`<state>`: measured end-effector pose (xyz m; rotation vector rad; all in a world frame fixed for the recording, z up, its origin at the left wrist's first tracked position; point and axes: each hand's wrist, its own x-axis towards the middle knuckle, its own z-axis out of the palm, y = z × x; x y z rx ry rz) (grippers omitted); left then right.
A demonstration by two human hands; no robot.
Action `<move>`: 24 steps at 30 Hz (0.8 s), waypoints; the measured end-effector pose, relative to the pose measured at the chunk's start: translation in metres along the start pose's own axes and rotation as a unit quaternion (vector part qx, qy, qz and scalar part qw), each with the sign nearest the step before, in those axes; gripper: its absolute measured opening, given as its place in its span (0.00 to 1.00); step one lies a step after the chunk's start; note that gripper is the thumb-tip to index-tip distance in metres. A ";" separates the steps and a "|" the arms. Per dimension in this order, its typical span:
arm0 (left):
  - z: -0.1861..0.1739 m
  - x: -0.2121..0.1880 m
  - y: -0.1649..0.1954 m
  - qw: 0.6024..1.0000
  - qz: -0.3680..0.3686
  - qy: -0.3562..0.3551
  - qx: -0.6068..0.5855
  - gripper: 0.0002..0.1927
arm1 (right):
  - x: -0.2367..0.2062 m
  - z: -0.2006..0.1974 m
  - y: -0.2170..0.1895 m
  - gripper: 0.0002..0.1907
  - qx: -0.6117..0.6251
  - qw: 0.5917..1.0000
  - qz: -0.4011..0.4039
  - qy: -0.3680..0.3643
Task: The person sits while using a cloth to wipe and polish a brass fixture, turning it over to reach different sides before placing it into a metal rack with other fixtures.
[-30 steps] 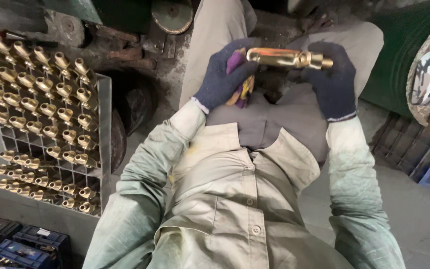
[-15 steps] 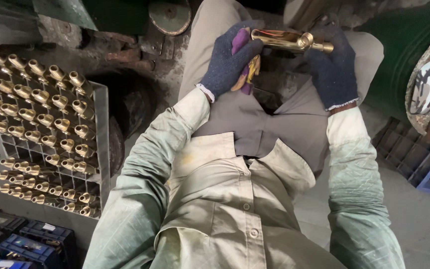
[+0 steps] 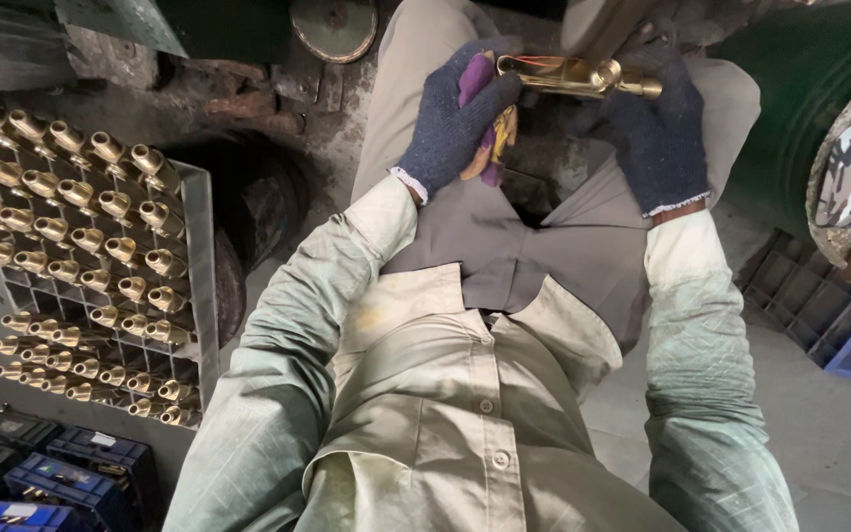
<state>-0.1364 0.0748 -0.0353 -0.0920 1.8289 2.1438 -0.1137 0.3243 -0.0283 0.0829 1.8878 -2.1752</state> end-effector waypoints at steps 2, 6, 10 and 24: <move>-0.001 0.001 -0.003 0.996 0.065 0.002 0.065 0.10 | 0.000 0.000 0.001 0.14 0.021 1.000 0.011 0.005; 0.000 0.002 -0.005 1.000 -0.004 0.000 -0.005 0.10 | 0.001 -0.001 0.000 0.13 -0.054 0.998 0.005 0.013; 0.002 0.003 -0.004 1.000 0.006 0.002 0.013 0.11 | 0.001 0.000 -0.004 0.15 -0.032 0.998 0.039 0.025; 0.006 0.014 -0.006 0.998 -0.023 -0.008 -0.063 0.15 | 0.006 -0.003 0.002 0.12 -0.186 0.981 -0.029 0.043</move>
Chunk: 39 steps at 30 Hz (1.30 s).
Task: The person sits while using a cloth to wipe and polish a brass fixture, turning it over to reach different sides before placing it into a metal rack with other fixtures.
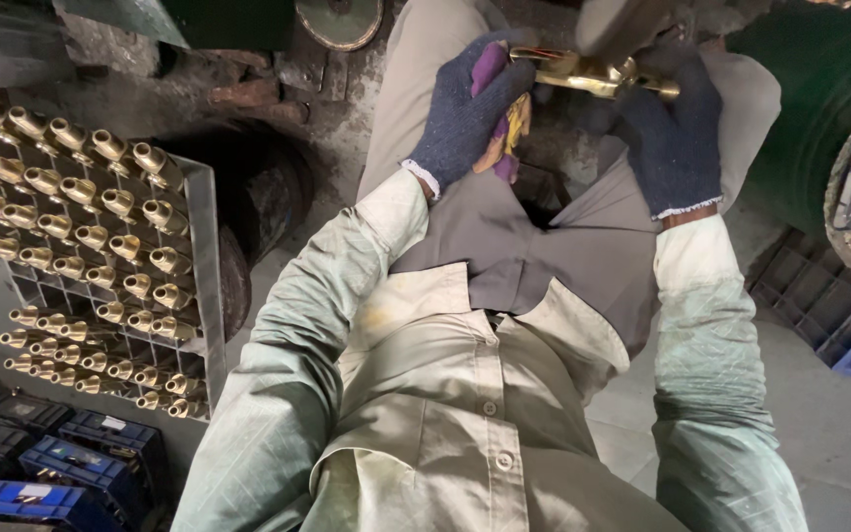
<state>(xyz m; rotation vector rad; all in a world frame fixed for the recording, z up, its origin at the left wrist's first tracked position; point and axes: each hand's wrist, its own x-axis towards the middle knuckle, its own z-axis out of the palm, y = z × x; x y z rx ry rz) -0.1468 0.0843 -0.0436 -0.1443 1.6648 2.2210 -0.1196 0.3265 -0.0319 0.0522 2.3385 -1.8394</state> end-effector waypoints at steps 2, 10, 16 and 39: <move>-0.001 0.003 -0.003 1.000 -0.008 -0.008 0.003 0.15 | 0.000 -0.001 0.002 0.11 -0.037 0.999 -0.013 0.002; -0.007 0.008 -0.013 0.997 0.053 -0.029 0.056 0.13 | 0.001 0.003 0.006 0.15 0.187 0.977 0.096 0.023; -0.007 0.014 -0.015 0.999 -0.028 -0.013 -0.025 0.11 | 0.002 0.003 0.014 0.14 0.206 0.973 0.105 0.025; -0.011 0.032 -0.031 0.996 -0.058 0.001 -0.065 0.17 | 0.004 0.017 -0.007 0.12 0.149 0.977 0.134 0.075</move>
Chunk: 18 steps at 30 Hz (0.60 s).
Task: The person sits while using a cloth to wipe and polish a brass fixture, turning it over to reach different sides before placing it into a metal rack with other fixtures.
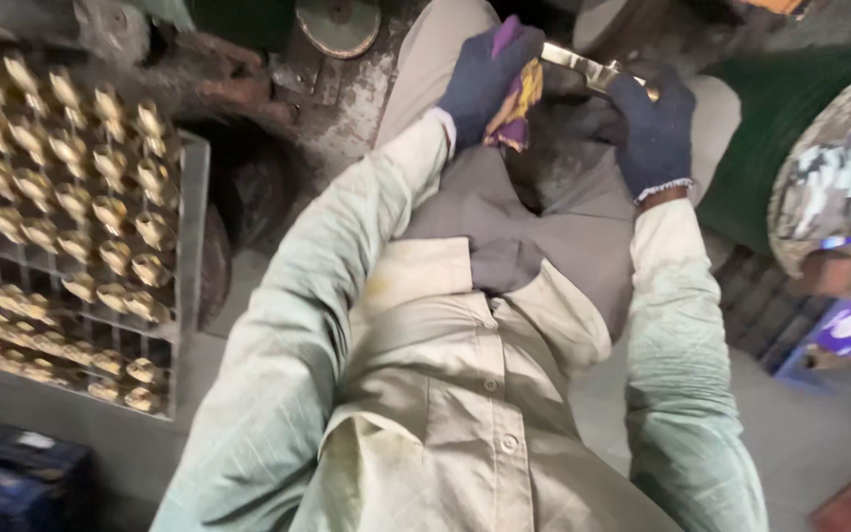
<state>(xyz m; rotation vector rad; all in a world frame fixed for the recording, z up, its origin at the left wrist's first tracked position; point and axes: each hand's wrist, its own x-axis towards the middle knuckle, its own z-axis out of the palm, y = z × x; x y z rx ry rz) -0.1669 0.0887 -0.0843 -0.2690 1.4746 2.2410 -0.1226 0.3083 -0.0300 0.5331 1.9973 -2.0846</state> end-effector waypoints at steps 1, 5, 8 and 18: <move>0.001 -0.003 0.006 1.000 -0.003 -0.008 0.012 0.19 | -0.005 0.004 -0.008 0.13 0.062 0.997 0.049 -0.005; 0.004 -0.050 0.023 0.999 -0.037 -0.005 0.015 0.17 | -0.085 0.010 -0.023 0.17 -0.137 0.972 -0.188 0.022; 0.016 -0.106 0.021 0.995 0.003 -0.097 -0.038 0.17 | -0.180 0.005 -0.016 0.25 -0.367 0.877 -0.293 0.105; 0.065 -0.140 0.038 0.968 0.062 -0.240 -0.036 0.22 | -0.271 0.029 -0.012 0.51 -0.356 0.897 -0.237 0.109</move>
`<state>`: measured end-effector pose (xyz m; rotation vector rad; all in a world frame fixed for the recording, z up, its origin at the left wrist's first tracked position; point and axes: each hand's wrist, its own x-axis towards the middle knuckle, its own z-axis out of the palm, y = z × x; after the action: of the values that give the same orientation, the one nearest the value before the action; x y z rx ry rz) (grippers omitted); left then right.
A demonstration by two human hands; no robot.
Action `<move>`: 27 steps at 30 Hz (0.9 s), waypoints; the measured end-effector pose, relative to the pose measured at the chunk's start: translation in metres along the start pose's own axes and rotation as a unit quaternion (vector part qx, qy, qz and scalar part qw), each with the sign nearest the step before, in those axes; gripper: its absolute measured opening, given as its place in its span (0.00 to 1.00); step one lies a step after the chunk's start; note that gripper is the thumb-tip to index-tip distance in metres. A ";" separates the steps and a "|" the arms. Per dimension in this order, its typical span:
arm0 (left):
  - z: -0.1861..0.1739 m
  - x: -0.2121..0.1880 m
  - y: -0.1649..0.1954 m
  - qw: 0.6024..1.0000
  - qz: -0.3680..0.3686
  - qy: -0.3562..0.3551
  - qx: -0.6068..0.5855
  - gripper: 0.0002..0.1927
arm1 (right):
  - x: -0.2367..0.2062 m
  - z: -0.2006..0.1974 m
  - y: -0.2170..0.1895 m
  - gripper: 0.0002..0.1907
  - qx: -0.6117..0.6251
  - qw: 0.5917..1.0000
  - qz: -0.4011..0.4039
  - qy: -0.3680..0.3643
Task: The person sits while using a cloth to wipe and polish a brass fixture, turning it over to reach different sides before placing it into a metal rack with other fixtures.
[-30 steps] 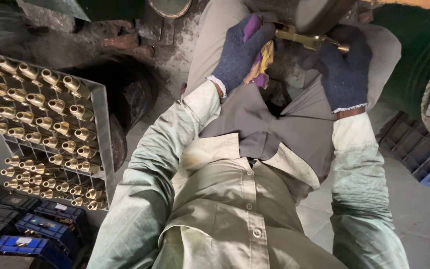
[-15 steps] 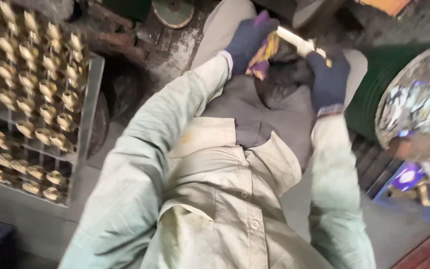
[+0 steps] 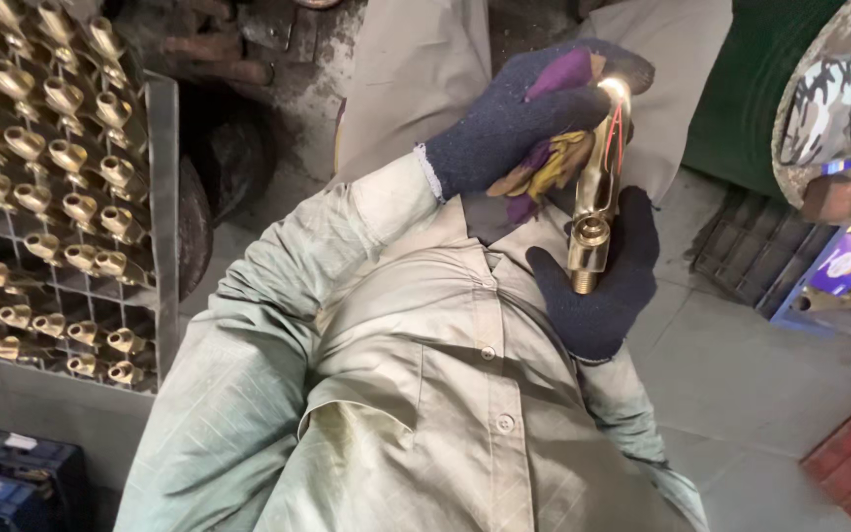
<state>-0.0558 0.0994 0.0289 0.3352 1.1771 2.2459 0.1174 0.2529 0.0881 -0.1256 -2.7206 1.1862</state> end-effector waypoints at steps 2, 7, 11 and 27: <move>0.002 0.001 -0.002 1.000 -0.004 -0.002 0.002 0.21 | 0.001 -0.005 -0.006 0.52 -0.032 0.999 -0.007 -0.014; -0.005 -0.002 -0.018 0.994 -0.055 0.016 -0.091 0.17 | 0.002 -0.009 -0.018 0.52 0.005 0.999 0.001 -0.040; -0.014 -0.005 -0.025 0.999 0.000 0.035 0.012 0.15 | 0.004 -0.009 -0.023 0.53 -0.010 0.999 -0.010 -0.050; -0.011 -0.017 0.003 0.996 -0.014 0.008 0.092 0.18 | 0.005 -0.010 -0.027 0.53 0.136 0.982 0.071 -0.110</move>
<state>-0.0488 0.0807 0.0255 0.3710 1.3916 2.1237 0.1145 0.2427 0.1151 -0.1640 -2.7335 1.6917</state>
